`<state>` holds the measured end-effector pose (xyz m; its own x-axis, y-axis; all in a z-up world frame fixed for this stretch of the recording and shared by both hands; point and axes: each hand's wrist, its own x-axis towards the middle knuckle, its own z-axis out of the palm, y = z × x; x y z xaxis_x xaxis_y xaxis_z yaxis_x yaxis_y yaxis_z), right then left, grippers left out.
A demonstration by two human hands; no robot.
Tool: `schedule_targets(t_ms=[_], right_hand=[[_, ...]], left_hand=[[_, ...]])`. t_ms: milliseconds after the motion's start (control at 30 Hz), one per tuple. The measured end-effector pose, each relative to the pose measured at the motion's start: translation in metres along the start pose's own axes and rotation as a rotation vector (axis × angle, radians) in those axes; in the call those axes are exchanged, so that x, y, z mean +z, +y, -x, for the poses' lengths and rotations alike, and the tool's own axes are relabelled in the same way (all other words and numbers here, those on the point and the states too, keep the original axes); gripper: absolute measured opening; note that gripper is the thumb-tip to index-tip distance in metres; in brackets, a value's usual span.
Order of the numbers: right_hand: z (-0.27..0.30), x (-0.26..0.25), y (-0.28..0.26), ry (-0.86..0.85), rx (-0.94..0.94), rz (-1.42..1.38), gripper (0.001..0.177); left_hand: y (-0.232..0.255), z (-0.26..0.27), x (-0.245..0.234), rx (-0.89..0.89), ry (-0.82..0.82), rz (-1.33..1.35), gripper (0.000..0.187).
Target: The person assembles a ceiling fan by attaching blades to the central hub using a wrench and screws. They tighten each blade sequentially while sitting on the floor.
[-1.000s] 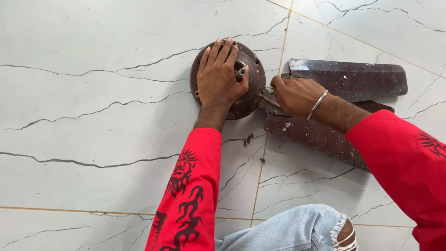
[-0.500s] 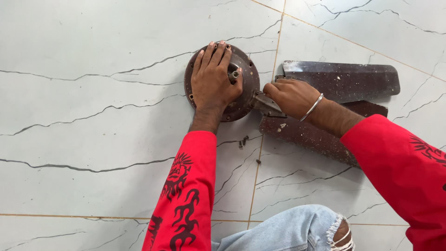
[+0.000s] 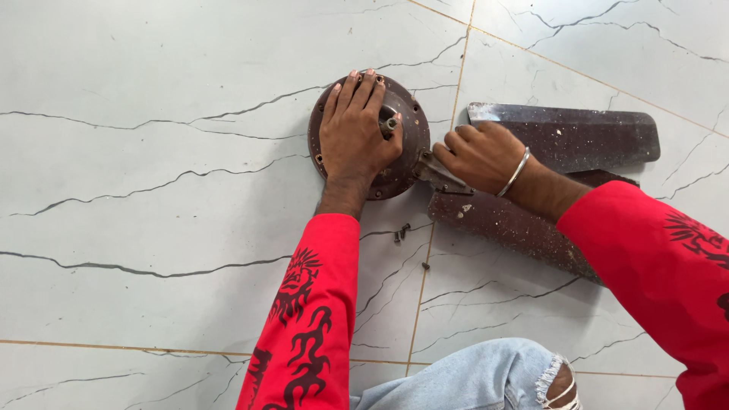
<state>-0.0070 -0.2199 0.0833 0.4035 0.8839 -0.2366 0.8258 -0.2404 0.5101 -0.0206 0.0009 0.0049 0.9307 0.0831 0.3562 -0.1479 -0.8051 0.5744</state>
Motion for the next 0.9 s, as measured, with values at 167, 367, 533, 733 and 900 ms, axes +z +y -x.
schedule_targets(t_ms=[167,367,533,733,900], right_hand=[[-0.007,0.009,0.001,-0.025,-0.088,0.063,0.013],[-0.013,0.012,0.010,-0.083,-0.230,0.100,0.018],[-0.008,0.012,0.009,-0.067,-0.175,0.033,0.016],[-0.008,0.016,0.004,-0.046,-0.111,0.001,0.013],[-0.020,0.013,-0.003,-0.424,0.023,-0.225,0.029]], left_hand=[[0.000,0.000,0.001,-0.008,-0.013,-0.008,0.053],[-0.002,-0.001,0.005,-0.002,-0.036,-0.026,0.053],[-0.002,-0.002,0.007,0.004,-0.038,-0.016,0.052],[-0.002,-0.001,0.003,-0.009,-0.036,-0.015,0.053],[0.002,0.000,0.003,0.019,-0.005,-0.011,0.052]])
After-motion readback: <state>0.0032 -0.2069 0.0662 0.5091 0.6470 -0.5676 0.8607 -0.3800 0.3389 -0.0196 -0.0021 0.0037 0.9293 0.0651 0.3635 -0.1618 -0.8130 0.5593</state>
